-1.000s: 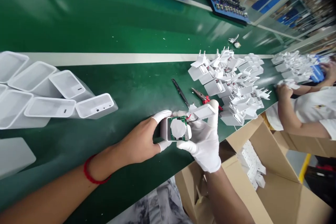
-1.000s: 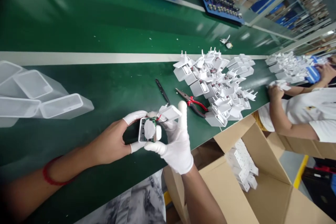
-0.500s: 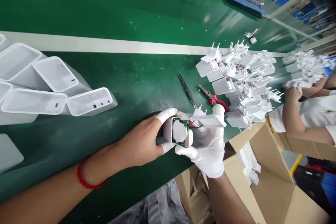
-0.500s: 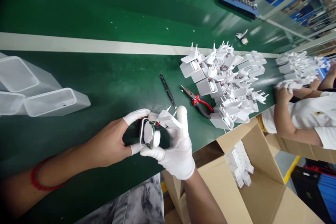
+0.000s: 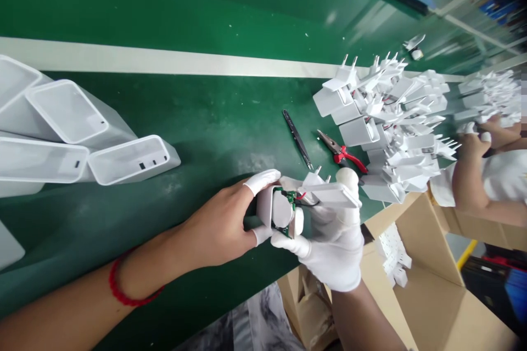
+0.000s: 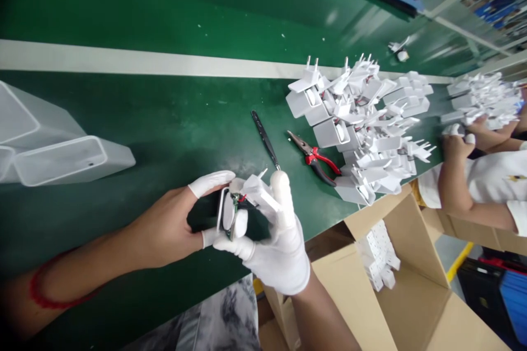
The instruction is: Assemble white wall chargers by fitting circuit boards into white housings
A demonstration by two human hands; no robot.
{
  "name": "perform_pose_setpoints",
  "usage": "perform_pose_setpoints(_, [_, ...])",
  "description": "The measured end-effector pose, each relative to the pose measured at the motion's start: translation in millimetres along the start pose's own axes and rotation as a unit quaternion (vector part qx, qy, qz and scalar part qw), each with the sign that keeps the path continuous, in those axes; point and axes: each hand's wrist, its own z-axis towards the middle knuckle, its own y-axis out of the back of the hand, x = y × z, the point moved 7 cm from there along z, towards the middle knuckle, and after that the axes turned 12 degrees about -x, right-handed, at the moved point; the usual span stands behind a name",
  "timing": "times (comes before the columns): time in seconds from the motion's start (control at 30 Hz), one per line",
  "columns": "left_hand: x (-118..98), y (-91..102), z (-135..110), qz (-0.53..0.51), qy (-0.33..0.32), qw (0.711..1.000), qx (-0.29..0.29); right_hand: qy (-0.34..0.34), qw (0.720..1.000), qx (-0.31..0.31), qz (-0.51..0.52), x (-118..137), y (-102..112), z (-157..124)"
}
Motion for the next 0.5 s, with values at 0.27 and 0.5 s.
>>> perform_pose_setpoints(0.27, [2.4,-0.5,0.8,-0.023,0.007,1.000,0.006,0.090,0.992,0.019,-0.089,17.3,-1.8,2.1])
perform_pose_setpoints(0.5, [1.1,-1.0,1.5,-0.015,0.020,1.000,0.003,0.132,0.978,-0.128,-0.099,14.0,19.3,-18.4])
